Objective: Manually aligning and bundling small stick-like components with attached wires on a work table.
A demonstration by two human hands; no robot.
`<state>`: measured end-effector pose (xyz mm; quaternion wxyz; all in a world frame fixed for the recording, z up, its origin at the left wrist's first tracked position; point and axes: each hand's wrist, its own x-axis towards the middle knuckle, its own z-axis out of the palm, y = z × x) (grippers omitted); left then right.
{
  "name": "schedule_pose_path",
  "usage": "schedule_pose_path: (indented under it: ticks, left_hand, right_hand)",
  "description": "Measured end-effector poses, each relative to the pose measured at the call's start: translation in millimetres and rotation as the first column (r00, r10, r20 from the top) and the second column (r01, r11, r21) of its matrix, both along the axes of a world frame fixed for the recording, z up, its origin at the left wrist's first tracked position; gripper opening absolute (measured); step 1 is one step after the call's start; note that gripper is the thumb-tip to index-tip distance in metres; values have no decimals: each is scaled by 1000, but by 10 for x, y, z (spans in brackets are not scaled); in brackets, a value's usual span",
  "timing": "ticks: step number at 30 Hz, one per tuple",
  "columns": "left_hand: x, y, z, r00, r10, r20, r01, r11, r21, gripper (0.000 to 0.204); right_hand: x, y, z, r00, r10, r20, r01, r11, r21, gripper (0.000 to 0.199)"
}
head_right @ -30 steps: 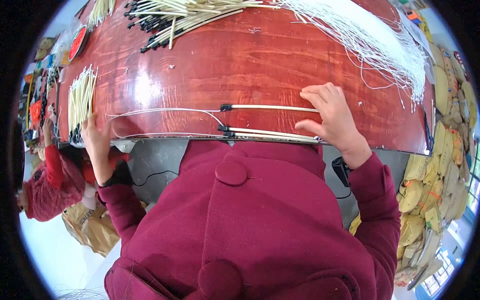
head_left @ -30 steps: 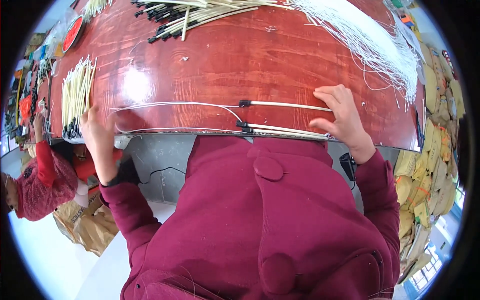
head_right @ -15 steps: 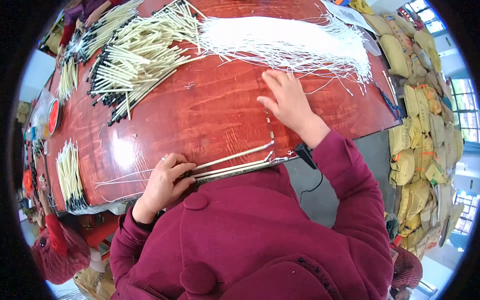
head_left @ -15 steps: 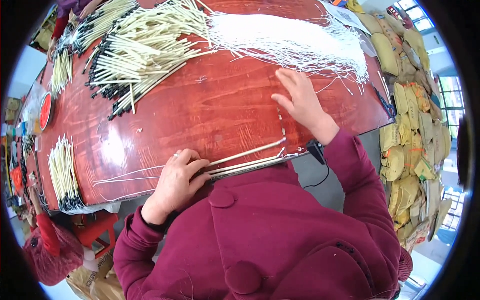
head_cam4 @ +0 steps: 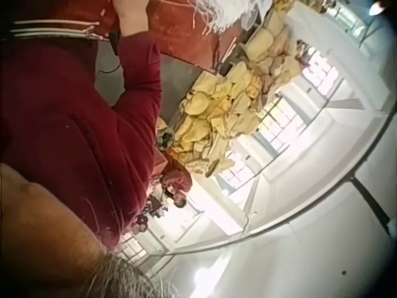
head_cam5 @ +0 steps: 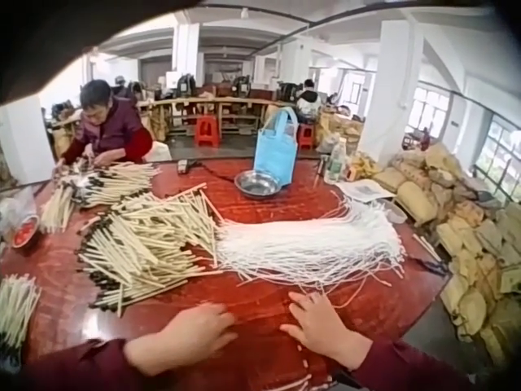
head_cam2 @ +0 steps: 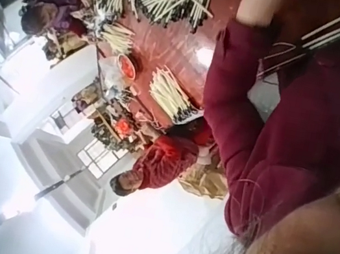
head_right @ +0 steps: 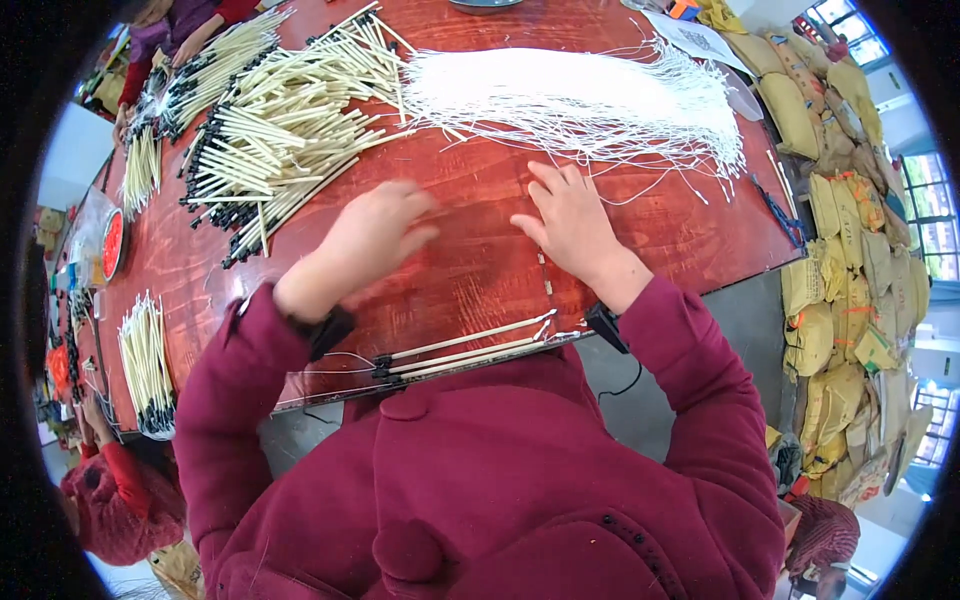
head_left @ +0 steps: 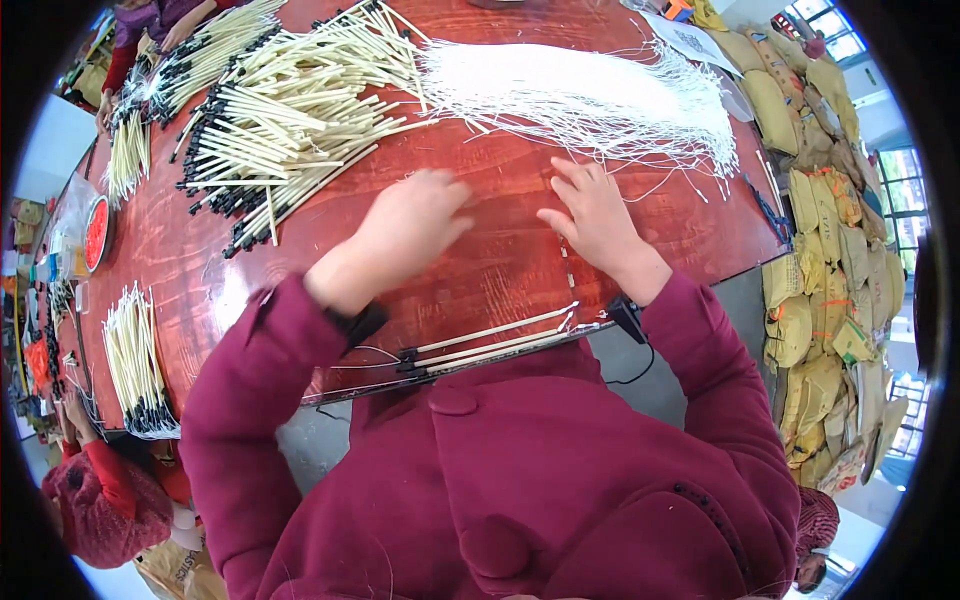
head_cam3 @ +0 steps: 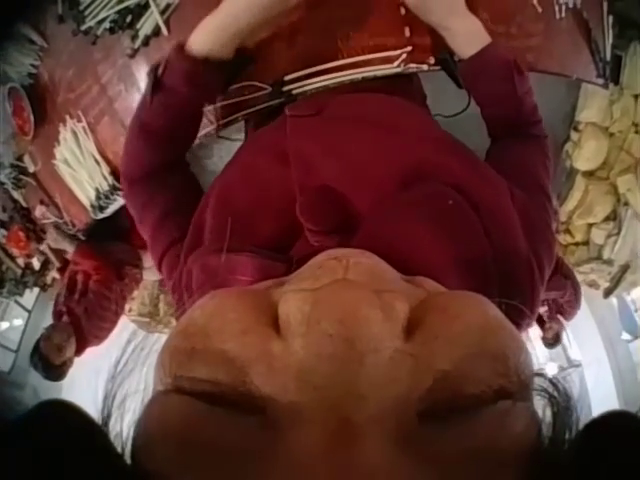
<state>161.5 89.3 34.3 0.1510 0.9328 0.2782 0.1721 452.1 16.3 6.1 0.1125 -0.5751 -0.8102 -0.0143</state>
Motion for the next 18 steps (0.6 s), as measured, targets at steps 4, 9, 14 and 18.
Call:
schedule_pose_path:
  ticks: [4, 9, 14, 18]
  left_hand:
    - [746, 520, -268, 997, -69, 39, 63, 988, 142, 20]
    - [1247, 759, -474, 995, 72, 66, -77, 993, 87, 13]
    - [1188, 616, -612, 994, 90, 64, -103, 962, 251, 13]
    - [1019, 381, -471, 996, 87, 13, -87, 955, 284, 16]
  right_hand:
    - [-127, -234, 31, 994, 8, -112, -6, 1000, 22, 50]
    - [-17, -364, 73, 985, -57, -164, 55, 998, -20, 49]
    - [6, -386, 60, 983, -67, -170, 62, 997, -36, 49]
    - [-75, -384, 87, 973, -25, -230, 14, 999, -49, 49]
